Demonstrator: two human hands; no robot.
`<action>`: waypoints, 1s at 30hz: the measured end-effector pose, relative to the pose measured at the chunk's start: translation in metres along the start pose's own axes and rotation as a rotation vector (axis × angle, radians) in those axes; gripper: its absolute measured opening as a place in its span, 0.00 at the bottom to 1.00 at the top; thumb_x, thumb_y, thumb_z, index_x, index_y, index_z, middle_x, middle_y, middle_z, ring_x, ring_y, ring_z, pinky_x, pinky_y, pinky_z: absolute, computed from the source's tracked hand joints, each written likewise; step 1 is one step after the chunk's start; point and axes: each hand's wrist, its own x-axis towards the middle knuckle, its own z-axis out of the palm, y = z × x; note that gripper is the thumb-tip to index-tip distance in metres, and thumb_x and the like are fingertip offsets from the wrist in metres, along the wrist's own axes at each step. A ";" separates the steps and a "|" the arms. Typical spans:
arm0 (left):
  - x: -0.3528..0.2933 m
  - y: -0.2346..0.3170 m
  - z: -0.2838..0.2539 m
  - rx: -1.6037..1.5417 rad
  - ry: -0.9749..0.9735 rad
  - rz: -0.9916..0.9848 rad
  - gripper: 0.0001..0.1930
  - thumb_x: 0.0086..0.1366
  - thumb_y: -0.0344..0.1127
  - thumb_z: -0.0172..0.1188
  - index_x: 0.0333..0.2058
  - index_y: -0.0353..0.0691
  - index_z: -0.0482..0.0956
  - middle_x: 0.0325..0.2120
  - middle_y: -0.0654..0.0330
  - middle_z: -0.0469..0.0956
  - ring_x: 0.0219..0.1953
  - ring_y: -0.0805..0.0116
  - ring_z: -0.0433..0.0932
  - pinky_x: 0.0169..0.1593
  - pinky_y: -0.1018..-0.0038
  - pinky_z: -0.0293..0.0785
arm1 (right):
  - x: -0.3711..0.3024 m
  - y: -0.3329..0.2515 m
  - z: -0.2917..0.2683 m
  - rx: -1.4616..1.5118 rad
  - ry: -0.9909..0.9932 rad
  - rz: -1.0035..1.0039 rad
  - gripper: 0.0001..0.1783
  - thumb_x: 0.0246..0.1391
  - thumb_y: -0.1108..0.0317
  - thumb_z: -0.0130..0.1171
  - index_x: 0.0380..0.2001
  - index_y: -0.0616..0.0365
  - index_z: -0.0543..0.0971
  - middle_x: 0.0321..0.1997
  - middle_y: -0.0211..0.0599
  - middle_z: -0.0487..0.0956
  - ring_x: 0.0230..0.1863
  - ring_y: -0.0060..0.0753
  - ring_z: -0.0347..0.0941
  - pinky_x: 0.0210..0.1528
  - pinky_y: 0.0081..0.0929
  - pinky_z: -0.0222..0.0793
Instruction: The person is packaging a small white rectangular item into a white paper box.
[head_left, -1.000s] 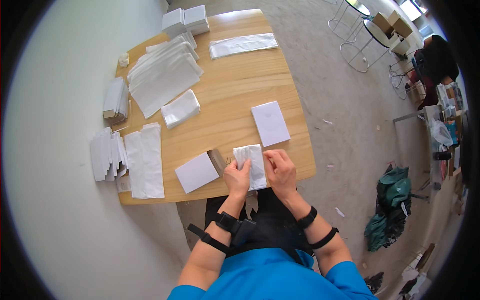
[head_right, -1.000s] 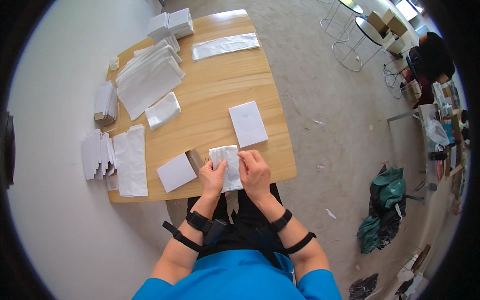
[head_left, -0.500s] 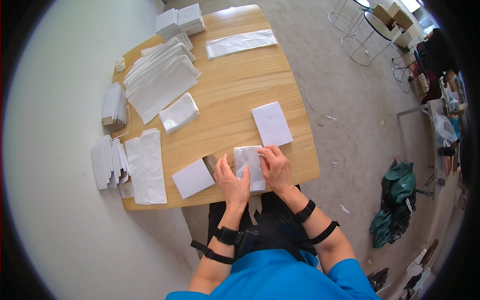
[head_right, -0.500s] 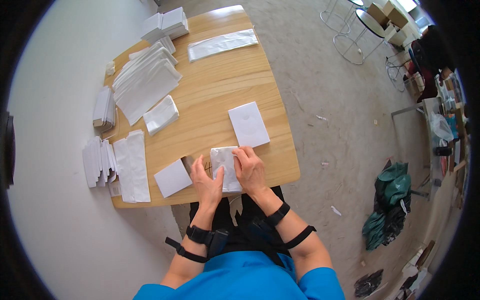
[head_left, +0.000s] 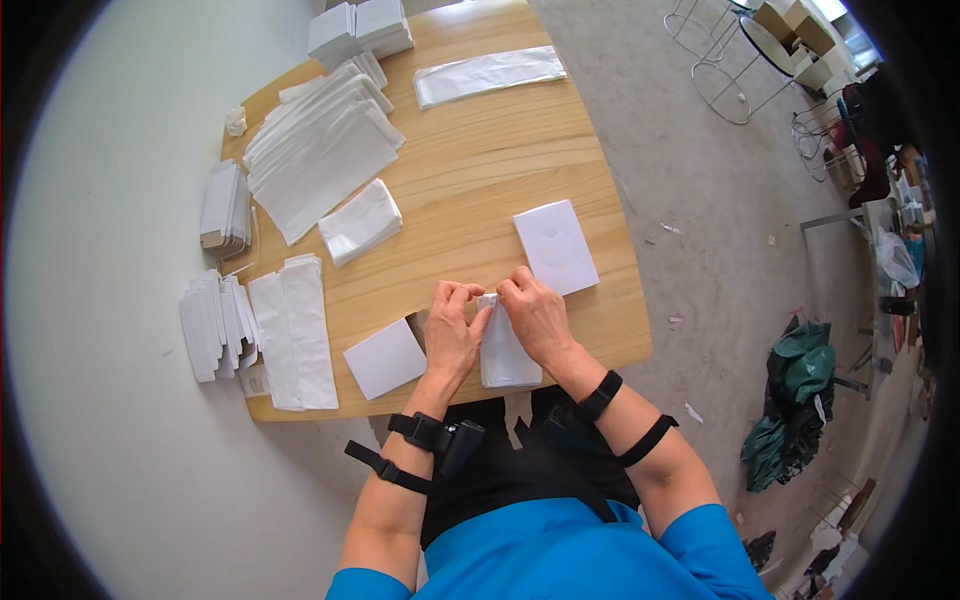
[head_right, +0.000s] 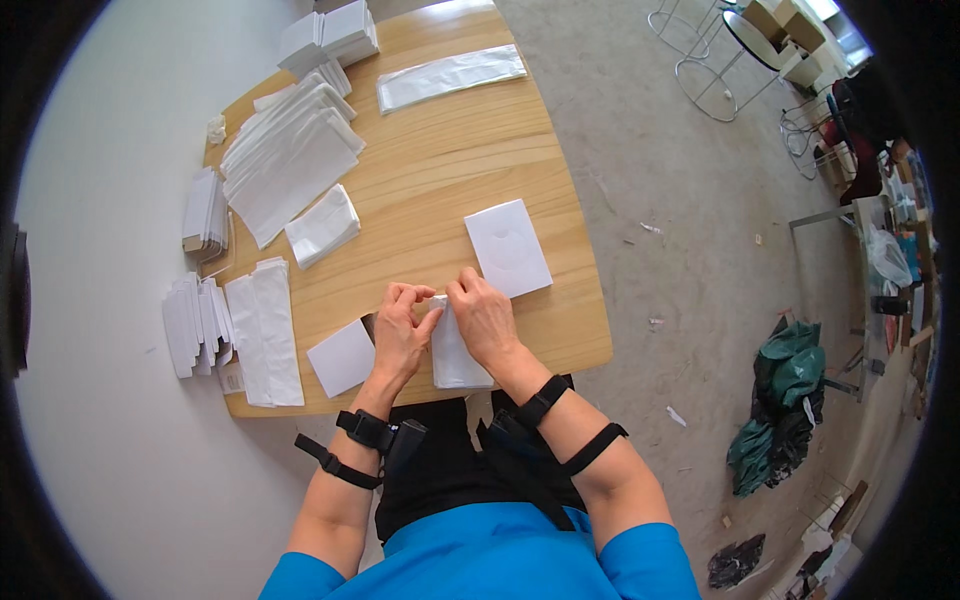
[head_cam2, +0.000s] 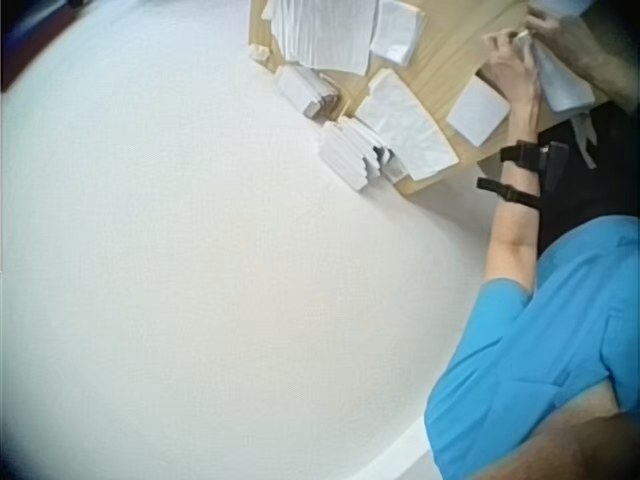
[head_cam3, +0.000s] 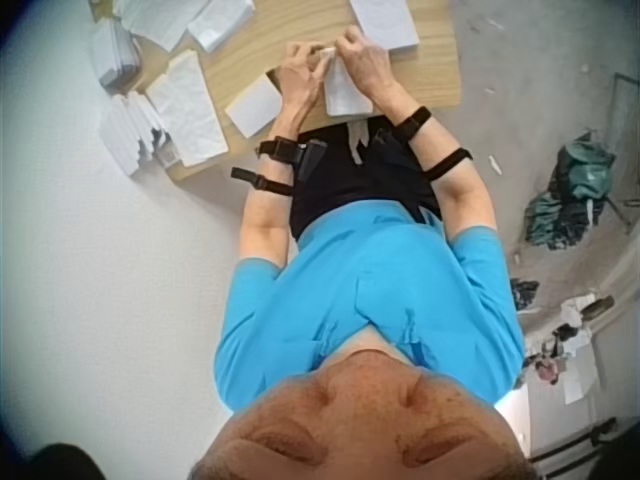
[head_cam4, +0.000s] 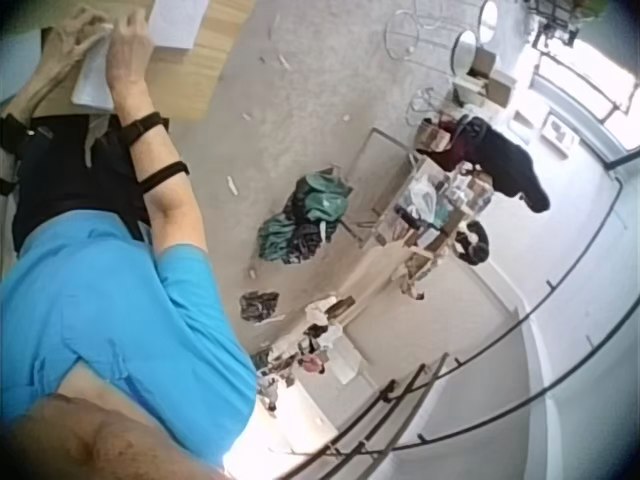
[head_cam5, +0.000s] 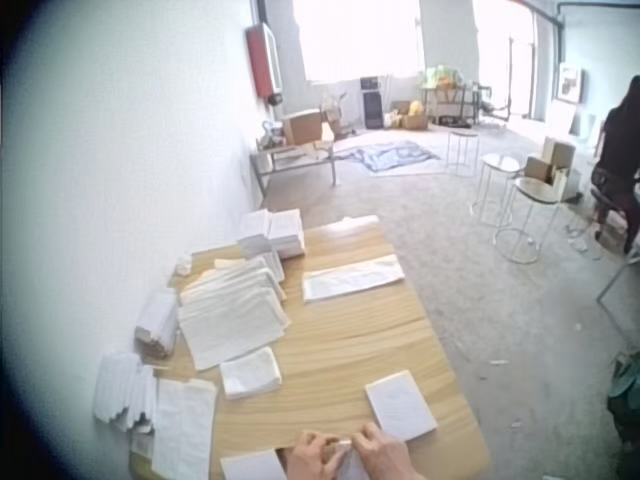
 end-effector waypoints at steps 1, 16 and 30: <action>0.001 -0.001 0.000 0.004 -0.012 0.017 0.13 0.56 0.30 0.68 0.41 0.39 0.81 0.37 0.60 0.73 0.21 0.73 0.68 0.28 0.74 0.70 | 0.000 0.000 0.001 0.000 -0.003 -0.001 0.04 0.47 0.75 0.58 0.28 0.60 0.74 0.35 0.40 0.72 0.37 0.43 0.77 0.35 0.36 0.75; 0.003 0.008 0.000 -0.138 0.027 -0.043 0.06 0.59 0.27 0.64 0.36 0.37 0.79 0.33 0.62 0.72 0.20 0.75 0.67 0.27 0.77 0.67 | -0.004 0.001 0.004 -0.070 0.037 -0.042 0.05 0.46 0.74 0.58 0.28 0.57 0.72 0.34 0.38 0.71 0.36 0.38 0.76 0.34 0.32 0.75; -0.005 0.003 0.001 0.030 0.238 0.033 0.05 0.62 0.28 0.60 0.36 0.35 0.79 0.33 0.60 0.73 0.20 0.72 0.69 0.27 0.73 0.68 | -0.003 -0.009 -0.011 0.080 0.135 -0.010 0.06 0.49 0.76 0.57 0.33 0.59 0.76 0.36 0.40 0.75 0.36 0.40 0.78 0.34 0.33 0.75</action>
